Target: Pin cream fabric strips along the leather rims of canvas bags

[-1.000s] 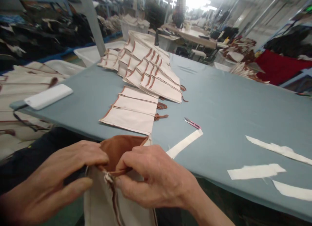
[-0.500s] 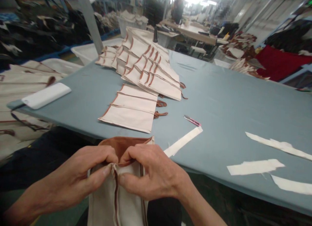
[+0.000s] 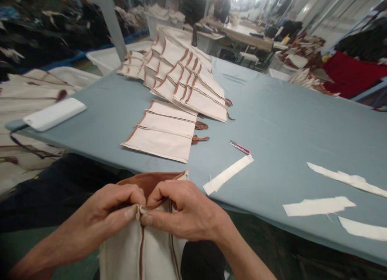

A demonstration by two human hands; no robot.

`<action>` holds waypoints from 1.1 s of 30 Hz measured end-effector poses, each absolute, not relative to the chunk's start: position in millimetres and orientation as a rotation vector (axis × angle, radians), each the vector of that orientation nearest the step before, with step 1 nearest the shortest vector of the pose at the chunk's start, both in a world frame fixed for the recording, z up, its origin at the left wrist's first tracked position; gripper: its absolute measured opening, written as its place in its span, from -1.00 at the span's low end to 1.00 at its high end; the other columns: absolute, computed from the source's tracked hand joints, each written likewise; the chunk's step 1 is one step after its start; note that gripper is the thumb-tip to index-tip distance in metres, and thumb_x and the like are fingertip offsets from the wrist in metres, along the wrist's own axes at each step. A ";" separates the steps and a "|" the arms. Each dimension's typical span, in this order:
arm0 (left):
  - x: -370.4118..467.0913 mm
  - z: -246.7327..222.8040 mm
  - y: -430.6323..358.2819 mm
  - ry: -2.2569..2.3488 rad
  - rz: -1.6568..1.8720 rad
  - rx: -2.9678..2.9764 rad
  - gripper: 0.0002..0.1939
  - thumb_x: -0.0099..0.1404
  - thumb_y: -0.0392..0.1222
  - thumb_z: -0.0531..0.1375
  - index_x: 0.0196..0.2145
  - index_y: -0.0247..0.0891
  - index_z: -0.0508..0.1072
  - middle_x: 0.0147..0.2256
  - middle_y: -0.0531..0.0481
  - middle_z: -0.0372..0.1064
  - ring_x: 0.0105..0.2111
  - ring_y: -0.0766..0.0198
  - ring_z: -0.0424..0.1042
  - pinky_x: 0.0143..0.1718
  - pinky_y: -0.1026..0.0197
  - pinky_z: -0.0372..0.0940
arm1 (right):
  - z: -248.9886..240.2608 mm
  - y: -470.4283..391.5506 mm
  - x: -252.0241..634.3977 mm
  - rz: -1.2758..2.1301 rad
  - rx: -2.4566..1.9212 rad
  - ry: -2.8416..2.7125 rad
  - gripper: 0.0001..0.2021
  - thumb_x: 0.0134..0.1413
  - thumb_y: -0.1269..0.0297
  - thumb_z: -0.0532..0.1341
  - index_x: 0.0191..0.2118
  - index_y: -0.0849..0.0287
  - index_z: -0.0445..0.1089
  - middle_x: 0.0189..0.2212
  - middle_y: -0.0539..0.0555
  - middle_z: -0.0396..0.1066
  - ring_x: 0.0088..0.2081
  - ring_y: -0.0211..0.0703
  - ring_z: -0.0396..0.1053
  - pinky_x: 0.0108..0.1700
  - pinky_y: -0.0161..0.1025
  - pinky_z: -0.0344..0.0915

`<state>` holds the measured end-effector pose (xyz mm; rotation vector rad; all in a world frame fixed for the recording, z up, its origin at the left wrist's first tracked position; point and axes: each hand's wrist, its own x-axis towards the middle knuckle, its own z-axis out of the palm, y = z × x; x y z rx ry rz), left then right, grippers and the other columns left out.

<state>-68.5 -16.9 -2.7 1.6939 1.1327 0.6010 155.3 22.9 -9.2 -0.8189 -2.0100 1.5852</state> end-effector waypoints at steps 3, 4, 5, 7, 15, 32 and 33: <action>-69.6 -3.6 -15.0 1.119 0.618 1.655 -0.78 0.34 -0.23 0.07 -0.43 -0.21 0.45 -0.43 0.17 0.40 -0.42 0.37 0.35 -0.34 0.35 0.20 | -9.5 24.5 153.7 1.656 -0.851 -1.990 -0.72 0.25 0.11 0.36 -0.36 0.18 0.40 -0.48 -0.09 0.32 -0.45 -0.32 0.17 -0.42 -0.37 0.12; -69.5 -3.1 -14.0 1.115 0.625 1.645 -0.78 0.33 -0.23 0.08 -0.44 -0.21 0.45 -0.44 0.17 0.39 -0.43 0.37 0.35 -0.35 0.36 0.20 | -9.1 25.0 153.0 1.666 -0.856 -1.989 -0.72 0.25 0.11 0.36 -0.37 0.18 0.39 -0.49 -0.09 0.33 -0.45 -0.32 0.17 -0.43 -0.37 0.12; -69.3 -2.4 -13.0 1.112 0.637 1.640 -0.78 0.32 -0.23 0.08 -0.46 -0.21 0.44 -0.45 0.17 0.39 -0.45 0.38 0.34 -0.37 0.36 0.20 | -8.5 25.1 152.2 1.666 -0.852 -1.988 -0.73 0.25 0.12 0.36 -0.37 0.17 0.39 -0.49 -0.09 0.33 -0.46 -0.32 0.18 -0.43 -0.37 0.12; -69.0 -0.6 -11.6 1.113 0.660 1.644 -0.78 0.30 -0.24 0.09 -0.49 -0.22 0.43 -0.48 0.18 0.38 -0.49 0.39 0.32 -0.41 0.37 0.18 | -6.4 24.0 150.3 1.612 -0.856 -2.008 -0.74 0.24 0.15 0.36 -0.39 0.16 0.37 -0.49 -0.09 0.33 -0.47 -0.32 0.20 -0.43 -0.37 0.12; -67.6 8.2 -15.3 1.179 0.675 1.736 -0.76 0.28 -0.30 0.09 -0.49 -0.24 0.49 -0.54 0.16 0.39 -0.52 0.38 0.34 -0.47 0.38 0.17 | 9.6 11.2 139.4 1.008 -1.004 -2.126 -0.95 0.06 0.37 0.26 -0.38 0.12 0.37 -0.48 -0.06 0.44 -0.46 -0.26 0.33 -0.32 -0.29 0.22; -78.7 3.4 -7.6 1.056 0.515 1.617 -0.73 0.39 -0.12 0.18 -0.43 -0.25 0.53 -0.50 0.13 0.41 -0.48 0.37 0.33 -0.43 0.40 0.22 | 1.4 18.2 146.9 1.435 -0.938 -2.042 -0.84 0.23 0.24 0.31 -0.35 0.17 0.45 -0.45 -0.06 0.48 -0.45 -0.31 0.32 -0.37 -0.36 0.21; -79.5 3.2 -7.2 1.058 0.516 1.628 -0.72 0.39 -0.11 0.18 -0.43 -0.25 0.54 -0.51 0.14 0.41 -0.49 0.37 0.32 -0.44 0.40 0.21 | 1.6 18.0 148.0 1.389 -0.935 -2.073 -0.85 0.23 0.24 0.33 -0.34 0.17 0.45 -0.44 -0.05 0.48 -0.43 -0.30 0.34 -0.35 -0.35 0.22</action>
